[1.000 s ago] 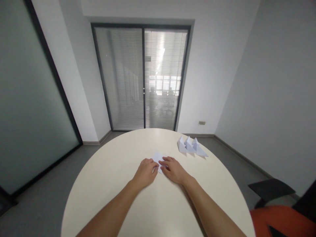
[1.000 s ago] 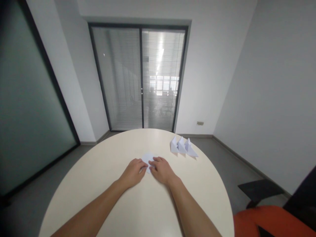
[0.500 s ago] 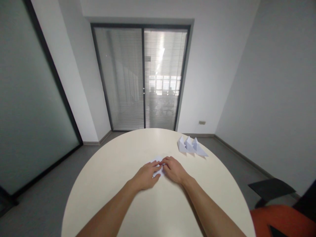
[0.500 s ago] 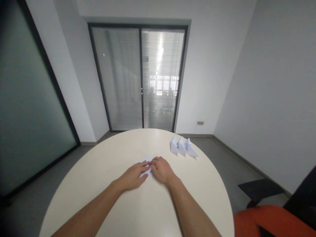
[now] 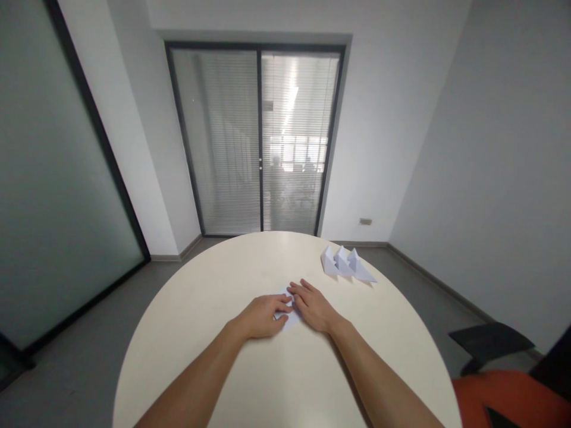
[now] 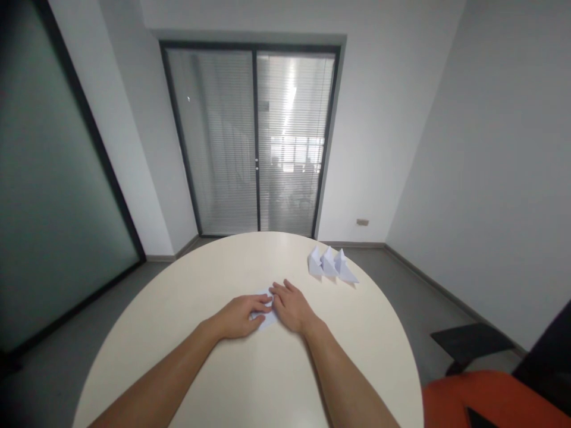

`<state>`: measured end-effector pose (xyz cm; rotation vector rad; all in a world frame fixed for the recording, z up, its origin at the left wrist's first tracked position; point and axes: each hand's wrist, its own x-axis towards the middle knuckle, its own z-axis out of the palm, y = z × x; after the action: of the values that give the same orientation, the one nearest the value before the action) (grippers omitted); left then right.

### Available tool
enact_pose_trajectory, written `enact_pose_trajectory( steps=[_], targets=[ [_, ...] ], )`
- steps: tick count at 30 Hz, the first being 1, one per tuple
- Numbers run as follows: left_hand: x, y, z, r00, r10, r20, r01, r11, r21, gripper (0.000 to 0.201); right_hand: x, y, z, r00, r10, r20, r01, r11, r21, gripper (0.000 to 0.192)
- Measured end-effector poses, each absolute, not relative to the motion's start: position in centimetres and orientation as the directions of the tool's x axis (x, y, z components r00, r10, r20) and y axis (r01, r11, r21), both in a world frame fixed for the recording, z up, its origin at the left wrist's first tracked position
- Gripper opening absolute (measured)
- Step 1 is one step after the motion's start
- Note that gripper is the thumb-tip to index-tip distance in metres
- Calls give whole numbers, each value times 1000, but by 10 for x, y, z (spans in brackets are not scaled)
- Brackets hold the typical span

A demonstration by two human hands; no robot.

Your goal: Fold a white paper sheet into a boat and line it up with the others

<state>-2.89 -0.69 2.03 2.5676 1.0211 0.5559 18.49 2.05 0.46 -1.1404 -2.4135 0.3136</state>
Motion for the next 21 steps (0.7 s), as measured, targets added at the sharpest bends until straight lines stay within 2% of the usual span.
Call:
enact_pose_trajectory(
  steps=[8, 16, 21],
  targets=[
    [-27, -10, 19, 720, 647, 252, 547, -752, 368, 44, 185, 20, 7, -585, 762, 276, 664, 646, -376, 54],
    [-29, -2, 4, 643, 743, 188, 672, -664, 327, 45, 185, 21, 3, -591, 740, 320, 665, 672, -325, 54],
    [-33, 6, -4, 540, 817, 199, 753, -576, 319, 47, 186, 22, 1, -580, 757, 303, 668, 654, -356, 50]
  ],
)
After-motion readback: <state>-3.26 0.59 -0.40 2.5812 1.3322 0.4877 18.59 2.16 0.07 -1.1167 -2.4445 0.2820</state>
